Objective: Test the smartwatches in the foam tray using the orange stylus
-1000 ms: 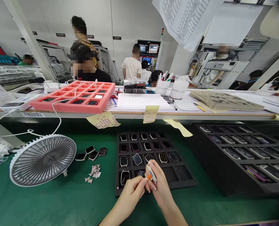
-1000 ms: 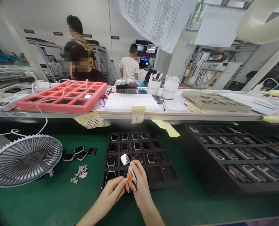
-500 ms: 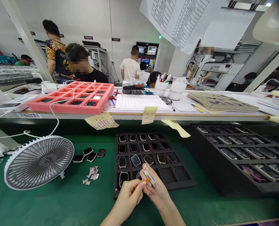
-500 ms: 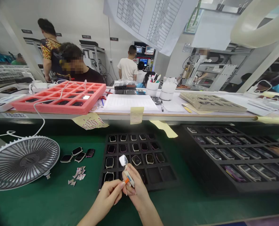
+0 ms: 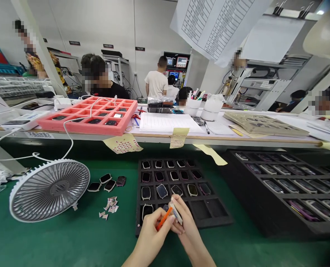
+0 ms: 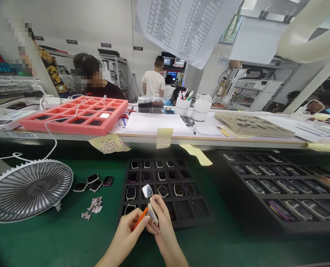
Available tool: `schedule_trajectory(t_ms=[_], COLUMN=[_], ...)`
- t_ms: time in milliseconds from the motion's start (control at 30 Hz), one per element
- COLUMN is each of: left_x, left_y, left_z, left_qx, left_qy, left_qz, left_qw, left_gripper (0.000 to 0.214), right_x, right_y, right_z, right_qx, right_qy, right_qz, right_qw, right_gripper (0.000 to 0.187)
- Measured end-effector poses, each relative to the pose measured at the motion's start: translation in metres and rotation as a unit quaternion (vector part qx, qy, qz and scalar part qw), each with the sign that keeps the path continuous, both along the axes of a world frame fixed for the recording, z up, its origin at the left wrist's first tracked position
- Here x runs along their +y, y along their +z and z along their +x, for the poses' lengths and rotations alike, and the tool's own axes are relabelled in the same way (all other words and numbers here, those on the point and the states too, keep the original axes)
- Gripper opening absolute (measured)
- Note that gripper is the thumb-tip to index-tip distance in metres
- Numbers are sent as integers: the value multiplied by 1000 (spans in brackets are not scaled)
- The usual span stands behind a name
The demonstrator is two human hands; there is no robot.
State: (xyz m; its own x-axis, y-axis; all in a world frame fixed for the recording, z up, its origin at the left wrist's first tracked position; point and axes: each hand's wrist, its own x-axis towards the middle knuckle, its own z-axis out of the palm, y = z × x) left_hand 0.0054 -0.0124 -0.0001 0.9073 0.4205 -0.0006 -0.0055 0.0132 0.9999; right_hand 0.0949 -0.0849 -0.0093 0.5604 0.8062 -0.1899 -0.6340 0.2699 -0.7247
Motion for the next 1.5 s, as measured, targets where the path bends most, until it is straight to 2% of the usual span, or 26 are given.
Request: schedule_trajectory(t_ms=[67, 200, 267, 333, 367, 433, 500, 567, 633, 733, 867, 1067, 1200, 1367, 1433, 1500], left_x=[-1, -2, 4, 17, 27, 51, 77, 97, 108, 115, 118, 120, 119, 121, 122, 121], left_y=[1, -1, -3, -4, -5, -4, -5, -7, -12, -21, -27, -28, -29, -28, -27, -28], left_z=[0, -1, -5, -15, -22, -40, -59, -76, -88, -97, -100, -97, -96, -100, -102, -104], left_qx=[6, 39, 52, 64, 69, 101, 164, 258, 322, 377, 429, 453, 457, 461, 463, 461], left_qy=[11, 28, 42, 88, 123, 197, 259, 274, 266, 247, 237, 230, 217, 218, 222, 223], left_qz=[26, 117, 133, 153, 169, 204, 258, 300, 328, 352, 347, 343, 348, 345, 342, 342], left_qw=[1000, 992, 989, 982, 976, 954, 916, 876, 847, 820, 800, 790, 789, 788, 788, 788], left_gripper=[34, 40, 41, 42, 41, 38, 35, 31, 27, 26, 27, 27, 28, 28, 28, 29], right_x=[0, 3, 0, -10, -18, -37, -55, -68, -74, -74, -69, -56, -47, -39, -36, -35], right_y=[2, -4, -9, -13, -15, -17, -21, -28, -38, -49, -48, -36, -40, -42, -40, -37], right_z=[-6, -13, -6, 11, 22, 47, 69, 84, 91, 90, 80, 59, 53, 50, 50, 52], right_qx=[-42, -135, -171, -210, -244, -351, -464, -536, -579, -638, -703, -757, -761, -763, -760, -742], right_qy=[-19, -54, -84, -138, -175, -227, -218, -192, -147, -93, -140, -41, -37, -42, -23, -1], right_qz=[-38, -80, -90, -108, -129, -218, -325, -363, -375, -369, -339, -318, -353, -414, -425, -430], right_qw=[998, 986, 978, 962, 945, 882, 795, 738, 709, 669, 609, 570, 542, 494, 492, 514], right_gripper=[30, 31, 31, 30, 29, 28, 28, 27, 25, 21, 17, 10, 16, 21, 19, 19])
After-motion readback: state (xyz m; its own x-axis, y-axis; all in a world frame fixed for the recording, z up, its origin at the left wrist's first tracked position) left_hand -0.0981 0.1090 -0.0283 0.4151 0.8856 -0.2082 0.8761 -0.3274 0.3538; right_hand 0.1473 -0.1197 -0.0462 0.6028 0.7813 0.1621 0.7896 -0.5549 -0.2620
